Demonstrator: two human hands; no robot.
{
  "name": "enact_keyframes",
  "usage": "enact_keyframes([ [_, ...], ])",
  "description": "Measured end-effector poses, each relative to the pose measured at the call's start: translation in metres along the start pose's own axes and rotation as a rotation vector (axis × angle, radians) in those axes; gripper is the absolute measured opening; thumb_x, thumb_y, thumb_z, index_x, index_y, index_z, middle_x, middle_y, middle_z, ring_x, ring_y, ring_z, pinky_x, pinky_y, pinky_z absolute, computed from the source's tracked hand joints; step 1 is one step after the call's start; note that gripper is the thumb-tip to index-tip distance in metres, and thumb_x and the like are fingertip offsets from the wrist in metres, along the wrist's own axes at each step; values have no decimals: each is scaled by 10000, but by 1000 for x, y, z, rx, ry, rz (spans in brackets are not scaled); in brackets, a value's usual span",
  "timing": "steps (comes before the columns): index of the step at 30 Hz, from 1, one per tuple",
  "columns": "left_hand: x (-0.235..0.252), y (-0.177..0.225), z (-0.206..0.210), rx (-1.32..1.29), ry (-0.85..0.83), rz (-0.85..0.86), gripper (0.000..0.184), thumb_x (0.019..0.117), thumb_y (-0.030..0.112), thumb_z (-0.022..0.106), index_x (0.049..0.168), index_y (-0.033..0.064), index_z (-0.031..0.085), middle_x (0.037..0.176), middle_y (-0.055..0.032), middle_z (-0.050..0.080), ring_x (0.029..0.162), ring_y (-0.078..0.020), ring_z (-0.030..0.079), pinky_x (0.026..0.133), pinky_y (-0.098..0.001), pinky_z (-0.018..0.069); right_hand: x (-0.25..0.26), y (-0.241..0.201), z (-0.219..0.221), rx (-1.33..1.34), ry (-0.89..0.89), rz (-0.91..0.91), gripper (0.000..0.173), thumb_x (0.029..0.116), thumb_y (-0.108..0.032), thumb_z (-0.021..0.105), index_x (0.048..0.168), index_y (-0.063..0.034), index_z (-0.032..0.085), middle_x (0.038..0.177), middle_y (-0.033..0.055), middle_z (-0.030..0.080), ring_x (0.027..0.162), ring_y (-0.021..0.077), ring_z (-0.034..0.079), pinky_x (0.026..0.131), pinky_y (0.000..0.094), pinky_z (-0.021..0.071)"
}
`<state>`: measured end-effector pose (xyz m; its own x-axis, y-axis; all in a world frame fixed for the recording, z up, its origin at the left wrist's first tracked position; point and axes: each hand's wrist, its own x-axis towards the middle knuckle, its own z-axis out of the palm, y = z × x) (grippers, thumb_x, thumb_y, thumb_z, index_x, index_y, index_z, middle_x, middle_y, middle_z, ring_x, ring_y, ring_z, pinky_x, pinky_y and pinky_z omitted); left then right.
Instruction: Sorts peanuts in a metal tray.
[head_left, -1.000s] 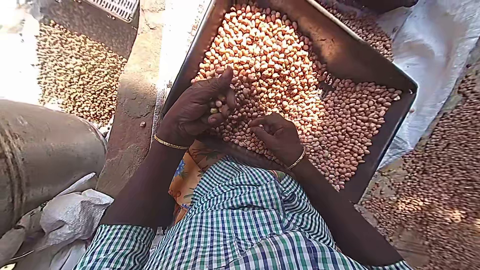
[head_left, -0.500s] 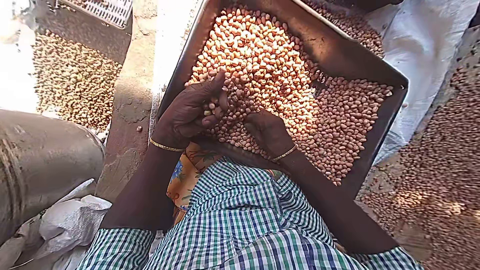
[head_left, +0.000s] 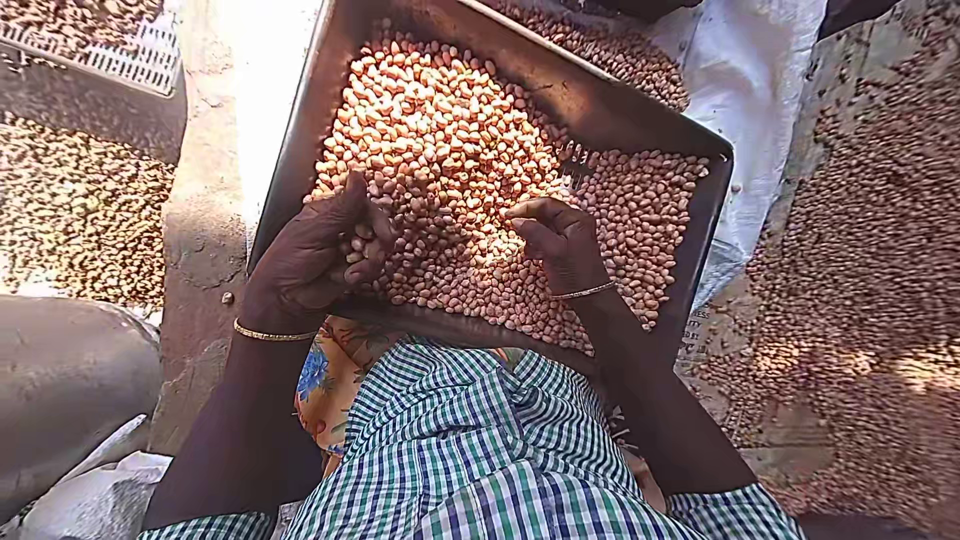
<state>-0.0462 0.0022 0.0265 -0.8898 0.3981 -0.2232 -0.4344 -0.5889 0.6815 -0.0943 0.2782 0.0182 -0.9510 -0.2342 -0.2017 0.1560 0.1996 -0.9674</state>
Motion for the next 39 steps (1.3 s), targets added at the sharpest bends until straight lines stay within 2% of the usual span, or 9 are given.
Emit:
enact_keyframes([
  [7, -1, -1, -1, -58, 8, 13, 533, 1111, 356, 352, 726, 146, 654, 615, 64, 610, 467, 35, 527, 440, -95, 432, 11, 9, 24, -623, -19, -211, 191, 912, -59, 699, 1060, 52, 745, 816, 139, 639, 691, 149, 526, 679, 281, 441],
  [12, -1, -1, 3, -37, -35, -157, 586, 1108, 418, 323, 846, 76, 720, 618, 43, 620, 483, 28, 551, 449, -102, 464, -6, -33, 26, 67, -150, -134, 82, 970, -27, 648, 1039, -57, 679, 714, -99, 545, 533, -62, 425, 494, 80, 384],
  [15, 4, 0, 8, 16, -94, -356, 636, 1111, 423, 205, 941, 72, 708, 662, 21, 653, 503, 17, 593, 461, -111, 500, 6, -43, 38, 87, -206, -120, 86, 932, 3, 662, 1003, -27, 699, 716, -153, 562, 581, -102, 457, 550, 81, 410],
  [19, 2, 3, 6, -38, -86, -298, 569, 1121, 283, 272, 734, 107, 651, 597, 54, 597, 472, 40, 538, 443, -93, 454, 13, -13, 4, -175, -35, -12, 72, 913, -2, 684, 912, -74, 686, 740, -138, 617, 561, -116, 452, 531, 77, 387],
  [25, 0, 0, 4, -31, -32, -207, 550, 1112, 261, 327, 706, 121, 671, 579, 54, 601, 461, 40, 532, 434, -89, 442, -7, 17, 6, -774, -123, -323, 127, 902, 8, 679, 991, 58, 754, 828, 227, 669, 702, 310, 633, 687, 413, 520],
  [28, -1, 1, 3, -25, -47, -173, 556, 1115, 263, 320, 719, 107, 677, 569, 62, 590, 459, 43, 531, 433, -89, 442, -1, 18, -7, -372, -47, -141, 26, 922, -31, 671, 915, -35, 695, 659, -96, 552, 552, -60, 445, 545, 108, 390],
  [31, -1, 0, 1, -19, -56, -157, 531, 1108, 285, 363, 732, 118, 700, 577, 65, 599, 463, 44, 527, 436, -91, 436, -5, 14, -18, -173, -12, -42, 62, 930, -7, 651, 943, -65, 666, 656, -180, 529, 542, -128, 448, 536, 62, 403],
  [34, 0, 0, 2, -9, -45, -136, 514, 1105, 280, 378, 734, 130, 700, 583, 65, 609, 459, 43, 530, 431, -92, 440, -9, 7, -5, -507, -33, -84, 123, 933, -23, 645, 1016, 30, 720, 715, -28, 522, 593, -41, 368, 570, 121, 327],
  [39, -2, 0, 2, -14, -9, -144, 533, 1113, 266, 351, 725, 117, 684, 570, 61, 589, 454, 34, 523, 430, -100, 440, -24, -4, 13, -894, -168, -276, 160, 977, -19, 620, 1094, 29, 718, 879, 207, 620, 697, 323, 611, 627, 432, 515],
])
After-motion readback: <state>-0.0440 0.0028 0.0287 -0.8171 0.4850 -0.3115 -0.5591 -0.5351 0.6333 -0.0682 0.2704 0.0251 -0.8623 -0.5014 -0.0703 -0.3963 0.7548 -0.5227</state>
